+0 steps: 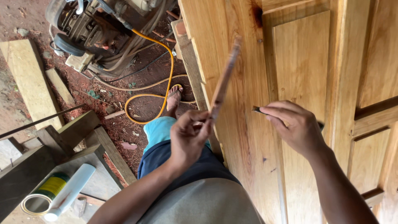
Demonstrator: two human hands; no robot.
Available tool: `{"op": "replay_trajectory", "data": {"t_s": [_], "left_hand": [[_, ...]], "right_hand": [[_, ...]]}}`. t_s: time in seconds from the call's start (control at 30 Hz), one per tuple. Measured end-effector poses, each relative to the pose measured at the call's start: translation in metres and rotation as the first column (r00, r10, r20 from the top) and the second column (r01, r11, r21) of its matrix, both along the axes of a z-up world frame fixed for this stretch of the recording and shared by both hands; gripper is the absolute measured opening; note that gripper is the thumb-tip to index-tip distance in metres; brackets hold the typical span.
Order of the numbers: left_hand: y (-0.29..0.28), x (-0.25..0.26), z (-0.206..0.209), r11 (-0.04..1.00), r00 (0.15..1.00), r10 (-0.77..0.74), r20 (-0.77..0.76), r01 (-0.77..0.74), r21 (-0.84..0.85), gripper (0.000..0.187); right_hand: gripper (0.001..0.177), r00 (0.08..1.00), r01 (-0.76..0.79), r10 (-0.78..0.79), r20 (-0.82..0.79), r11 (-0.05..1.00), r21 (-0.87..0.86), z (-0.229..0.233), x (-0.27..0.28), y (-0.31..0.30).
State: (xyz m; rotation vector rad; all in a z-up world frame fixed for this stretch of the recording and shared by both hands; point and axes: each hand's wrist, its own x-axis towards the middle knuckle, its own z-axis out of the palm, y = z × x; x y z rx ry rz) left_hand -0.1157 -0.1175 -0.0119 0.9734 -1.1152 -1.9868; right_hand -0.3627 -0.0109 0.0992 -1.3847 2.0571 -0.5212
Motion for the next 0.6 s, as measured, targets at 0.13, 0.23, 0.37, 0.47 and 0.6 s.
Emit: {"op": "replay_trajectory", "data": {"t_s": [0.13, 0.23, 0.37, 0.47, 0.6], "left_hand": [[0.0, 0.01, -0.012, 0.996, 0.997, 0.064, 0.031, -0.066, 0.056, 0.017], [0.0, 0.014, -0.012, 0.992, 0.995, 0.079, 0.059, -0.084, 0.095, 0.018], [0.004, 0.017, -0.017, 0.99, 0.994, 0.085, 0.072, -0.092, 0.108, 0.019], [0.005, 0.016, -0.018, 0.989, 0.994, 0.084, 0.068, -0.091, 0.118, 0.02], [0.006, 0.015, -0.017, 0.988, 0.995, 0.079, 0.064, -0.086, 0.125, 0.02]], "right_hand": [[0.023, 0.992, -0.111, 0.113, -0.063, 0.993, 0.038, -0.019, -0.006, 0.007], [0.024, 0.986, -0.154, 0.158, -0.056, 0.986, 0.064, -0.024, -0.003, 0.006], [0.024, 0.98, -0.179, 0.185, -0.077, 0.981, 0.081, -0.028, -0.003, 0.005], [0.025, 0.97, -0.196, 0.213, -0.121, 0.971, 0.136, -0.031, -0.003, 0.008], [0.025, 0.876, -0.236, 0.337, -0.346, 0.924, 0.302, -0.031, 0.002, 0.019]]}}
